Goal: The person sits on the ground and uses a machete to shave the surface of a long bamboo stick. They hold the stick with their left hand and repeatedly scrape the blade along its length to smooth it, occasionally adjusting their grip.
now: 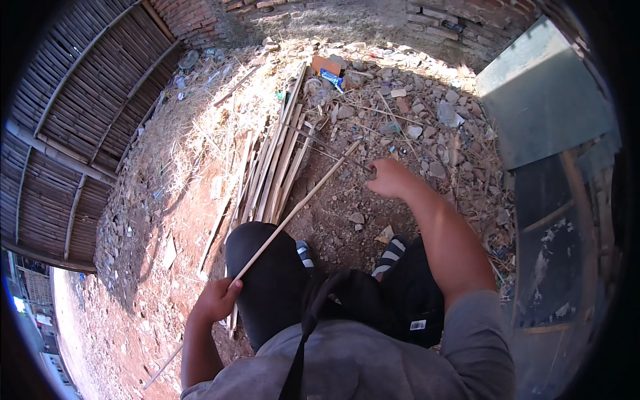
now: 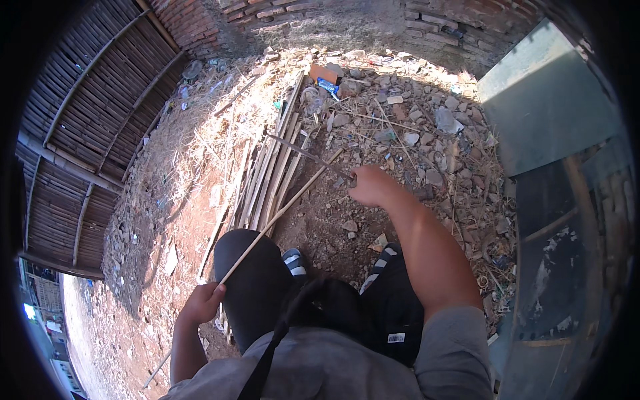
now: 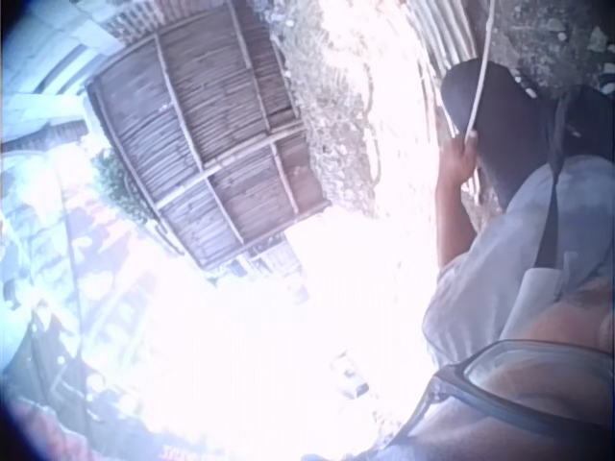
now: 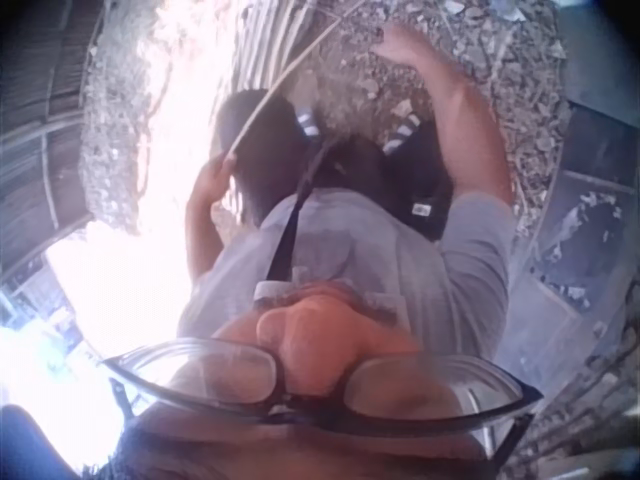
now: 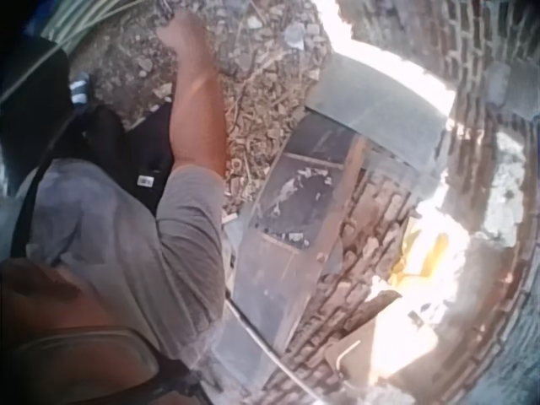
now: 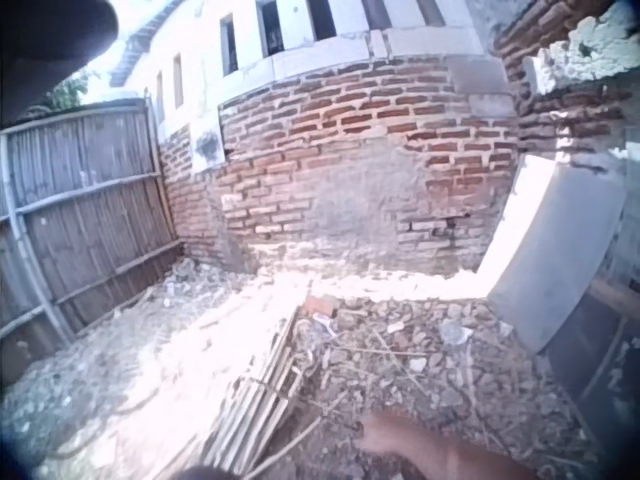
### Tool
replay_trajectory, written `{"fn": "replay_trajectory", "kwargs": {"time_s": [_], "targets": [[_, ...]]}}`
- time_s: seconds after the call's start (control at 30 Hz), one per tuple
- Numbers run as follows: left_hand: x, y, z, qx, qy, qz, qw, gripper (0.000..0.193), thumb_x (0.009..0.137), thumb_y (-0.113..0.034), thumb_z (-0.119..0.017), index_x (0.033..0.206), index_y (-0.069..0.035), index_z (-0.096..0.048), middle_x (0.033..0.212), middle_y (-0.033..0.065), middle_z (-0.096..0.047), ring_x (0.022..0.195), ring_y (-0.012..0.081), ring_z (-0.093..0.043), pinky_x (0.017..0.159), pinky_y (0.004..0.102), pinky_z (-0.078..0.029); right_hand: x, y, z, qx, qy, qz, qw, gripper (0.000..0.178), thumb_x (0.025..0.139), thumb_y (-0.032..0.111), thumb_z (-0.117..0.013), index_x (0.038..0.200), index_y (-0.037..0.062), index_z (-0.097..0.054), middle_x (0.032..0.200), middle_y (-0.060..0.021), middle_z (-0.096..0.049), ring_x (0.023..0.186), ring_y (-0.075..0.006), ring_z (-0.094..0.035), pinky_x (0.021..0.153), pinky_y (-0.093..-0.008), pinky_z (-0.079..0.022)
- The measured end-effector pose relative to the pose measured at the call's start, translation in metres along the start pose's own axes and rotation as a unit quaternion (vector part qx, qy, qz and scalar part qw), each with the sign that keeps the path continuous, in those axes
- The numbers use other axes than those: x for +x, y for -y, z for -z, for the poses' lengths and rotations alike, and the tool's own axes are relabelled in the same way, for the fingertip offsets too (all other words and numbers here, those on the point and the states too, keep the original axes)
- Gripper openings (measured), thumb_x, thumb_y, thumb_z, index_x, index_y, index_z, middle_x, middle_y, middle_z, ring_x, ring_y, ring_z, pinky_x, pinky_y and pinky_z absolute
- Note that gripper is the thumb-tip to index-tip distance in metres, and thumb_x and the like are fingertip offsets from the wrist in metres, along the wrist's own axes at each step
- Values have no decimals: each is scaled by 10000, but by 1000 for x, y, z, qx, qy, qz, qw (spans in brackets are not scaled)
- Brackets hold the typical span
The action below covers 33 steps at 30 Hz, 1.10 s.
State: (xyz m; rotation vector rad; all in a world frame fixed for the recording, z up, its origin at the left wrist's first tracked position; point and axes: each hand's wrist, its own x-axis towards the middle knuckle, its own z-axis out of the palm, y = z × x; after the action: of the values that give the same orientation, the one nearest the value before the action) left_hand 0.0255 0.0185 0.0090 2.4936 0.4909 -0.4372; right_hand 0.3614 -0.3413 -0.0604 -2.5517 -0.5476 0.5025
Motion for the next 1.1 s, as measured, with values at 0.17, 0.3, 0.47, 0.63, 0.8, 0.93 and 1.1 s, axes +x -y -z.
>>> {"fn": "replay_trajectory", "kwargs": {"time_s": [0.17,0.3,0.47,0.63,0.8,0.93,1.1], "targets": [[-2,5,0,-7,13,7,1000,554,1044,-461,-526,860,47,-645,705,250,-622,693,393,-643,671,471,-485,-20,41,5,-53,107,64,991,390,813,251,-691,1118,9,-704,1016,-209,-720,996,-399,-695,899,-481,-554],[0,6,-3,17,10,-4,1000,547,1039,-456,-538,847,46,-640,703,250,-621,681,391,-641,661,468,-485,2,-3,11,16,3,36,999,544,806,271,-701,1275,-2,-673,1065,-223,-726,988,-367,-709,896,-450,-562],[-2,-2,-1,22,-6,-3,1000,544,1036,-452,-544,833,45,-632,689,245,-617,662,400,-632,643,466,-480,-5,9,5,-10,29,11,999,490,812,240,-686,1261,47,-691,1038,-199,-736,980,-370,-712,885,-461,-566],[-4,-2,0,-3,11,5,1000,549,1038,-458,-536,826,40,-628,691,247,-616,666,410,-630,643,474,-478,-27,42,5,-67,56,107,990,362,798,227,-702,1137,102,-726,937,-194,-728,921,-396,-708,834,-505,-565],[1,11,-4,20,-4,-31,999,569,1044,-473,-520,819,41,-620,676,238,-602,652,378,-622,638,476,-469,-1,-1,15,28,-26,0,999,457,816,263,-728,1217,46,-700,1028,-223,-725,1006,-393,-701,892,-475,-560],[1,10,-4,4,0,-11,1000,576,1048,-476,-509,821,42,-619,675,237,-600,659,388,-625,640,479,-469,-11,19,14,21,-3,4,1000,433,833,216,-676,1232,50,-690,1043,-191,-731,976,-380,-706,893,-470,-558],[2,11,-1,-2,15,-9,1000,577,1048,-483,-509,830,38,-623,681,236,-603,660,380,-619,648,472,-472,-27,48,-1,-99,49,149,983,296,857,275,-704,1053,53,-704,895,-201,-715,863,-417,-699,806,-491,-561]]}}
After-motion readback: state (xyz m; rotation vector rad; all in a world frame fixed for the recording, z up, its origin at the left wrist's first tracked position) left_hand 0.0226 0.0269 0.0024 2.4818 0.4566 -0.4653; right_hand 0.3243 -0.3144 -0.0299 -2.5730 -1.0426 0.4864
